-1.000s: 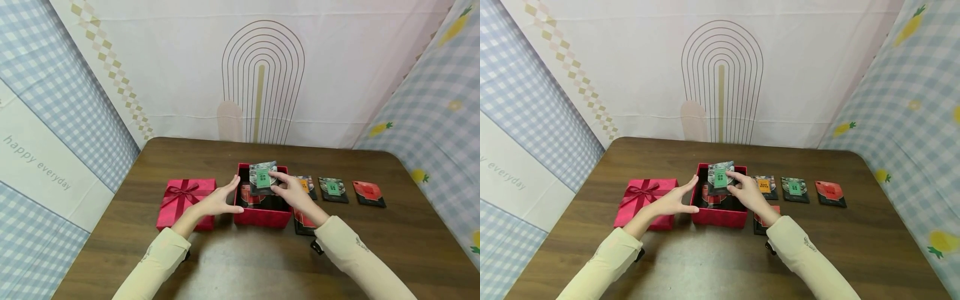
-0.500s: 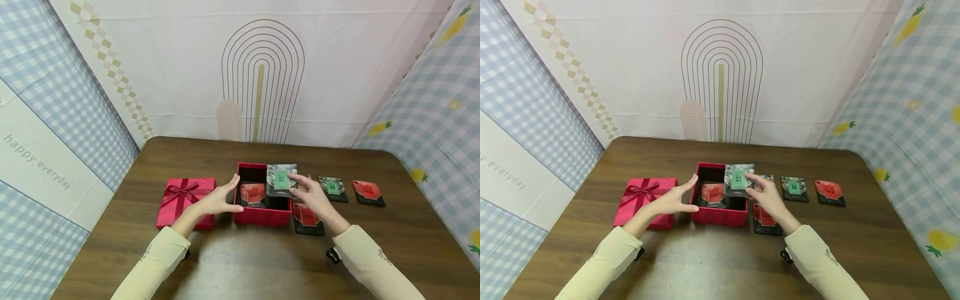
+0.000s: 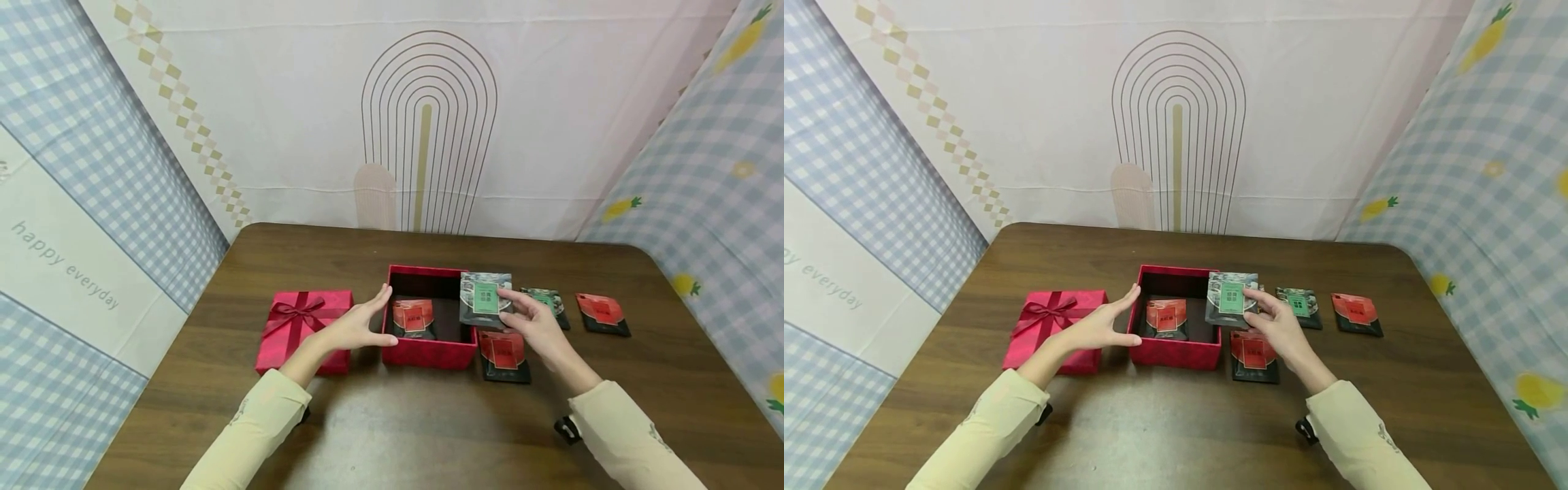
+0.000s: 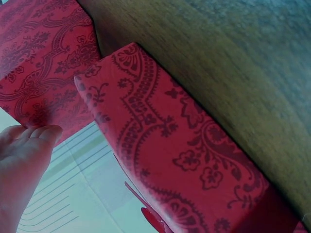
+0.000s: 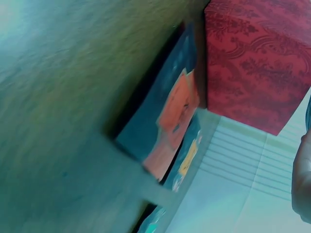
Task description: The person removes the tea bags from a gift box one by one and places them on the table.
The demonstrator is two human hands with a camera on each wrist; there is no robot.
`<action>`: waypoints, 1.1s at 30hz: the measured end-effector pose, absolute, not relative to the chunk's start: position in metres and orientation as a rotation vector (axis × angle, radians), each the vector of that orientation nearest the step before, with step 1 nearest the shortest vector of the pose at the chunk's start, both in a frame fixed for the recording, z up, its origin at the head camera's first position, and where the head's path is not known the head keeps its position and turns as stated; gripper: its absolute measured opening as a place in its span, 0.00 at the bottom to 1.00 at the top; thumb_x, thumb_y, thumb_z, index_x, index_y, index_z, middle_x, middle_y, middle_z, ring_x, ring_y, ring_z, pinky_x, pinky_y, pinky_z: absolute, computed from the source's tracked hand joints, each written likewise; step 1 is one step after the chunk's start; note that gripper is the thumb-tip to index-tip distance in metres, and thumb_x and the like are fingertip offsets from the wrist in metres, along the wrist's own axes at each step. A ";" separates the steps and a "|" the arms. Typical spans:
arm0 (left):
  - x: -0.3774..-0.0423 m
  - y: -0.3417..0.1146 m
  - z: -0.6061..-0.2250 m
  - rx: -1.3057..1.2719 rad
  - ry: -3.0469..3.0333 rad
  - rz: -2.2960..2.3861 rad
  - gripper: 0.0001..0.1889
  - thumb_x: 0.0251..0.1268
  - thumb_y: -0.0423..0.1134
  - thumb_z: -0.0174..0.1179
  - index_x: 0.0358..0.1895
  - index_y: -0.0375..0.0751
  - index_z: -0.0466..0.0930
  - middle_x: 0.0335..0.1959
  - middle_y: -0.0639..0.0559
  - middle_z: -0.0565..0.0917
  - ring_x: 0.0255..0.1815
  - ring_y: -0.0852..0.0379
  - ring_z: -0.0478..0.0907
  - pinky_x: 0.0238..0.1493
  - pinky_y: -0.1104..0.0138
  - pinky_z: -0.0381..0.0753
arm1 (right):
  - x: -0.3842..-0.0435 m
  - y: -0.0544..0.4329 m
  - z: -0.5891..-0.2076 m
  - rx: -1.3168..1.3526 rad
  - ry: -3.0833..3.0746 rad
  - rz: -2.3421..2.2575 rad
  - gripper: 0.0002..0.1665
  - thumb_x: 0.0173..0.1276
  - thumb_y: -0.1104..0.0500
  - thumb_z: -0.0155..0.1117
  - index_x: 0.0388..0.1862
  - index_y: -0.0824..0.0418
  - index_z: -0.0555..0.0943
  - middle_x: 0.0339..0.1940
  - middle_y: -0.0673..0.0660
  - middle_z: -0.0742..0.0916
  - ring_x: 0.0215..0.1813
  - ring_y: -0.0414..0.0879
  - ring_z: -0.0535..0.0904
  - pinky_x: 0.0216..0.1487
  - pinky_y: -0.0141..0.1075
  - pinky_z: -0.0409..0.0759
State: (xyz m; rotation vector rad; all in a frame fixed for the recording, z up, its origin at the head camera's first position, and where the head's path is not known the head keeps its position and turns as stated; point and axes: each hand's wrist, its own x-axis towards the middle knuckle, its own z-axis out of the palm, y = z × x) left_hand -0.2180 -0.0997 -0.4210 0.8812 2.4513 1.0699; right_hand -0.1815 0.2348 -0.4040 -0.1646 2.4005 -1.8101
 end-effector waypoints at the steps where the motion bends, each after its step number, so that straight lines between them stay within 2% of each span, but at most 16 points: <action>1: -0.218 -0.100 -0.420 0.880 2.450 1.070 0.50 0.55 0.49 0.63 0.72 0.39 0.38 0.73 0.43 0.39 0.72 0.49 0.43 0.68 0.55 0.50 | -0.180 0.237 -0.404 -0.159 2.395 -1.819 0.31 0.67 0.63 0.55 0.67 0.69 0.60 0.68 0.68 0.63 0.42 0.28 0.77 0.43 0.34 0.79; 4: -0.218 -0.099 -0.420 0.886 2.449 1.073 0.50 0.55 0.49 0.63 0.72 0.38 0.39 0.73 0.42 0.39 0.72 0.48 0.43 0.68 0.55 0.50 | -0.177 0.247 -0.405 -0.142 2.399 -1.835 0.32 0.67 0.62 0.55 0.67 0.70 0.60 0.65 0.68 0.67 0.42 0.28 0.77 0.42 0.32 0.79; 8: -0.218 -0.099 -0.420 0.893 2.456 1.068 0.50 0.55 0.48 0.64 0.72 0.38 0.38 0.73 0.41 0.39 0.72 0.49 0.43 0.68 0.56 0.50 | -0.172 0.266 -0.408 -0.126 2.432 -1.837 0.31 0.67 0.60 0.56 0.66 0.68 0.62 0.55 0.47 0.77 0.41 0.30 0.78 0.40 0.32 0.80; 11: -0.219 -0.099 -0.421 0.894 2.460 1.060 0.50 0.55 0.48 0.63 0.72 0.38 0.38 0.73 0.42 0.39 0.72 0.49 0.43 0.68 0.56 0.50 | -0.167 0.283 -0.409 -0.121 2.455 -1.822 0.29 0.66 0.60 0.57 0.65 0.65 0.65 0.44 0.33 0.77 0.39 0.30 0.78 0.38 0.31 0.80; 14: -0.219 -0.100 -0.421 0.892 2.461 1.059 0.50 0.55 0.49 0.63 0.72 0.39 0.38 0.73 0.43 0.39 0.72 0.50 0.43 0.68 0.56 0.50 | -0.161 0.301 -0.412 -0.103 2.467 -1.791 0.27 0.66 0.60 0.58 0.64 0.61 0.68 0.40 0.31 0.78 0.38 0.30 0.78 0.37 0.30 0.80; 18: -0.219 -0.099 -0.420 0.887 2.461 1.057 0.50 0.55 0.49 0.63 0.72 0.39 0.38 0.73 0.44 0.38 0.72 0.50 0.43 0.69 0.57 0.50 | -0.153 0.322 -0.418 -0.047 2.515 -1.681 0.28 0.66 0.58 0.58 0.64 0.60 0.68 0.44 0.29 0.75 0.41 0.25 0.74 0.38 0.30 0.79; 20: -0.219 -0.099 -0.420 0.891 2.460 1.058 0.50 0.55 0.48 0.63 0.72 0.38 0.38 0.73 0.44 0.38 0.72 0.50 0.43 0.69 0.57 0.49 | -0.150 0.332 -0.421 -0.020 2.540 -1.607 0.30 0.66 0.56 0.58 0.65 0.62 0.66 0.47 0.30 0.74 0.43 0.20 0.71 0.39 0.31 0.79; 22: -0.219 -0.099 -0.420 0.896 2.458 1.059 0.50 0.55 0.48 0.63 0.72 0.38 0.38 0.73 0.43 0.38 0.72 0.49 0.43 0.69 0.57 0.50 | -0.147 0.341 -0.425 -0.009 2.571 -1.523 0.32 0.66 0.55 0.58 0.65 0.66 0.64 0.52 0.37 0.74 0.44 0.18 0.69 0.40 0.33 0.80; 24: -0.219 -0.099 -0.420 0.898 2.457 1.058 0.50 0.55 0.48 0.63 0.72 0.37 0.38 0.73 0.42 0.39 0.72 0.49 0.43 0.69 0.56 0.50 | -0.144 0.349 -0.429 -0.013 2.595 -1.441 0.33 0.66 0.55 0.57 0.65 0.71 0.63 0.57 0.50 0.75 0.43 0.18 0.69 0.40 0.35 0.80; 27: -0.219 -0.099 -0.420 0.888 2.452 1.055 0.50 0.55 0.48 0.63 0.72 0.38 0.38 0.73 0.43 0.39 0.72 0.50 0.42 0.69 0.57 0.50 | -0.141 0.358 -0.435 -0.010 2.635 -1.322 0.32 0.66 0.58 0.57 0.63 0.76 0.62 0.57 0.70 0.75 0.41 0.24 0.74 0.38 0.37 0.81; 30: -0.218 -0.099 -0.421 0.886 2.449 1.060 0.50 0.55 0.48 0.63 0.72 0.38 0.38 0.73 0.43 0.38 0.72 0.50 0.42 0.68 0.56 0.50 | -0.139 0.363 -0.439 -0.005 2.653 -1.229 0.31 0.66 0.60 0.57 0.61 0.77 0.63 0.58 0.77 0.71 0.50 0.46 0.77 0.37 0.37 0.81; 33: -0.218 -0.099 -0.421 0.890 2.448 1.067 0.50 0.55 0.48 0.63 0.72 0.38 0.38 0.73 0.42 0.39 0.72 0.49 0.42 0.68 0.55 0.50 | -0.138 0.365 -0.444 -0.016 2.661 -1.158 0.29 0.66 0.60 0.57 0.60 0.77 0.65 0.59 0.78 0.70 0.57 0.64 0.69 0.35 0.36 0.80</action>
